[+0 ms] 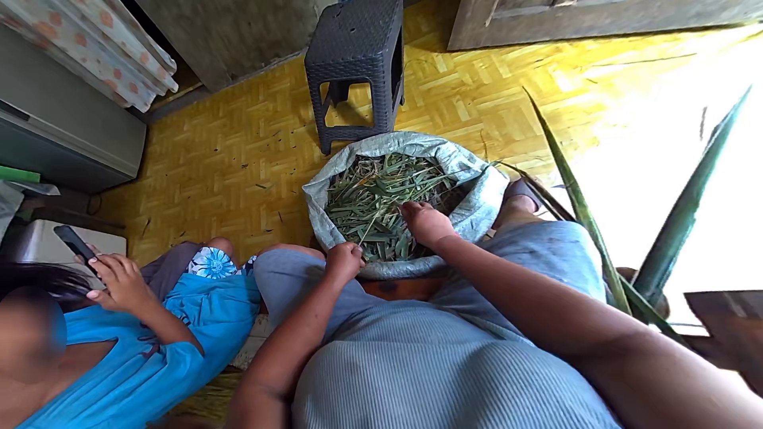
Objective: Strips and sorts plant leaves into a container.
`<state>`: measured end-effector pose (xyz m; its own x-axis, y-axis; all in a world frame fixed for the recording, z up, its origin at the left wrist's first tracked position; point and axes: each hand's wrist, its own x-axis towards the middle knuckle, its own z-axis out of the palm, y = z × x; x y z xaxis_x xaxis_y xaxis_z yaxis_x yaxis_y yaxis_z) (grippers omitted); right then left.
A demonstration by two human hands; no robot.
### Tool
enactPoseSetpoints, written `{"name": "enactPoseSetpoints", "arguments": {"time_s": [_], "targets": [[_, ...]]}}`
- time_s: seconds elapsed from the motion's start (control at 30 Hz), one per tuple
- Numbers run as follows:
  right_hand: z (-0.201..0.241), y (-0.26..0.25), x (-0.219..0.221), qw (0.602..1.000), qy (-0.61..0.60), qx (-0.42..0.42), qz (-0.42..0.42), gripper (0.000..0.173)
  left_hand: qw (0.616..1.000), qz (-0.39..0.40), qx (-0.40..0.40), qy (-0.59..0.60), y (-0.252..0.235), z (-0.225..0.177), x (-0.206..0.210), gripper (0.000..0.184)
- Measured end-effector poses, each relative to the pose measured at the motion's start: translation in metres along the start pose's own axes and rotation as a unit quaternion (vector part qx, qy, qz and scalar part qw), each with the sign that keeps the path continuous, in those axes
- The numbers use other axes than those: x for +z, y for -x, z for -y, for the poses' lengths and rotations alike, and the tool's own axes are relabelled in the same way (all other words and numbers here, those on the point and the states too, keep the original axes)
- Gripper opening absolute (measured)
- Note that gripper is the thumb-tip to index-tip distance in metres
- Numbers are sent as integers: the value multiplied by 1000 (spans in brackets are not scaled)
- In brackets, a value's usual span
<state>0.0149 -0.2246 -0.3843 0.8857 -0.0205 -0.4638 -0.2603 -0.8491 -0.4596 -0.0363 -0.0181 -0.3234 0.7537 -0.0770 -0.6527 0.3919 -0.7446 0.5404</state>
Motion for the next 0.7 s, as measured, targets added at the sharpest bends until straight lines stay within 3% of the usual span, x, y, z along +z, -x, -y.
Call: {"name": "enactPoseSetpoints", "arguments": {"time_s": [0.2,0.37,0.53,0.63,0.7], "targets": [[20,40,8,975,-174,-99,92,39,985,11,-27,173,-10,1,2,32],[22,49,22,971,-142,-153,113,39,977,33,-31,207,-8,-3,4,29],[2,17,14,990,-90,-78,72,41,980,63,-22,189,3,1,2,27],[-4,7,7,994,-105,-7,33,45,984,54,-16,167,5,6,2,28],[-1,12,5,991,-130,-7,31,44,991,35,-16,131,4,6,2,29]]}}
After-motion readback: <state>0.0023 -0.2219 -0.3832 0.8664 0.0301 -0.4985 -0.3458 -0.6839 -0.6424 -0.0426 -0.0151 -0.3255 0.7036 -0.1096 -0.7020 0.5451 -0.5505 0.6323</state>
